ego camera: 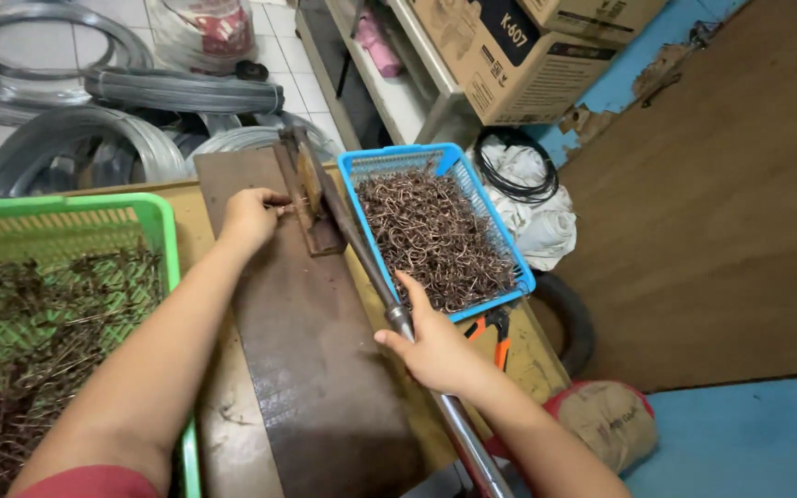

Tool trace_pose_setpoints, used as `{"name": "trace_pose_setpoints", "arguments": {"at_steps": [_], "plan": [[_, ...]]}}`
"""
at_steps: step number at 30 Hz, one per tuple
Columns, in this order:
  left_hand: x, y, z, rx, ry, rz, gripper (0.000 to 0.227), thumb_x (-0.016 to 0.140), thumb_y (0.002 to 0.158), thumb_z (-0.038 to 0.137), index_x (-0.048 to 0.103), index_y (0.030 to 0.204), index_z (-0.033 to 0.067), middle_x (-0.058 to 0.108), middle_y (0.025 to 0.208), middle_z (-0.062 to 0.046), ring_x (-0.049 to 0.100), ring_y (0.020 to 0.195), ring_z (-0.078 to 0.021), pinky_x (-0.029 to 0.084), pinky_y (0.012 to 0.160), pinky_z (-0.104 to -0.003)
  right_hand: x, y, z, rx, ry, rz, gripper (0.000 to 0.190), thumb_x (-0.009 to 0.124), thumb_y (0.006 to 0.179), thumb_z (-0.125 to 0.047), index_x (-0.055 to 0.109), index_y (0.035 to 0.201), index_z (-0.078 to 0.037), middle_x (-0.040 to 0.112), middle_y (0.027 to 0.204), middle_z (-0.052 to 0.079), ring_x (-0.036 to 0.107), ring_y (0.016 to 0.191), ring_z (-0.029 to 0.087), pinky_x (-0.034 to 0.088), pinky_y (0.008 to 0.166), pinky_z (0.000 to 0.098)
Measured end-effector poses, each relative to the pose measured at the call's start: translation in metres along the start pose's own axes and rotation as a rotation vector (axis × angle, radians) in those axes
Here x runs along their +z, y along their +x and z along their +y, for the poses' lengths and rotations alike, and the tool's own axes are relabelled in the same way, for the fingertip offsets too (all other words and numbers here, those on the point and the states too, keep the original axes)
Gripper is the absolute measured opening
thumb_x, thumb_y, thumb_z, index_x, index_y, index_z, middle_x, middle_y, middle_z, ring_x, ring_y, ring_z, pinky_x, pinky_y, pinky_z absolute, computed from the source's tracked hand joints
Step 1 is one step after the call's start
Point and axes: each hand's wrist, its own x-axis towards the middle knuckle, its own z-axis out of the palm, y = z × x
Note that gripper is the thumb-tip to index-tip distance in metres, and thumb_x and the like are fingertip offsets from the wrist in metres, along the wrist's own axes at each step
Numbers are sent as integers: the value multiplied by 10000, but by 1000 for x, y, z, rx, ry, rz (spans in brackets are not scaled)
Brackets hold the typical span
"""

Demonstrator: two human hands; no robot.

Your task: Manually bending small metal wire pieces using a lever-operated jig and sorting them into baskets.

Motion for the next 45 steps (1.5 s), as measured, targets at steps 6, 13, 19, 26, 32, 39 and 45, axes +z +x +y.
{"name": "trace_pose_setpoints", "arguments": {"at_steps": [6,13,19,26,32,39,45], "plan": [[29,-6,14,65,-407,-44,428,844,932,-23,679,1326,-52,769,1206,-262,777,1068,-277,656,879,-385,-1,-3,-4,29,-3,-2,893,730,1009,-287,211,1735,-294,749,1274,252,740,1189,454,602,962,522],[39,4,-1,74,-639,-35,464,899,889,-4,649,1279,-34,775,1121,-216,782,953,-189,693,768,-305,22,6,14,10,87,7,871,718,1014,-231,218,1727,-226,703,1312,344,694,1230,533,581,998,574],[36,-6,4,56,-690,-2,344,886,840,-10,732,1141,54,826,1077,-137,811,958,-185,680,885,-300,56,21,38,85,102,21,866,653,1030,-360,169,1742,-274,597,955,85,608,862,258,464,806,372],[44,3,-4,33,-752,6,305,861,857,-43,683,1089,46,820,1069,-147,808,954,-184,695,860,-295,61,26,46,111,153,35,754,634,1006,-405,350,1687,-247,616,1537,96,621,1374,287,477,1119,401],[36,-10,10,-5,-721,12,275,872,850,-18,714,1062,59,832,1046,-126,805,917,-171,687,817,-295,60,20,33,162,128,15,732,612,1024,-427,372,1684,-220,620,1520,61,635,1328,257,492,1082,396],[36,-7,3,23,-701,-46,373,879,844,-13,690,1159,52,810,1151,-153,792,1039,-190,694,901,-329,75,32,44,116,75,54,646,604,1042,-408,456,1617,-155,706,1332,96,693,1175,266,538,1012,414],[-20,-138,144,941,2,312,634,624,791,78,620,1424,39,591,1377,-240,500,1357,-430,312,1213,-618,89,45,67,-60,79,169,379,655,1000,-305,637,1329,-116,768,1078,129,724,1009,331,544,908,429]]}}
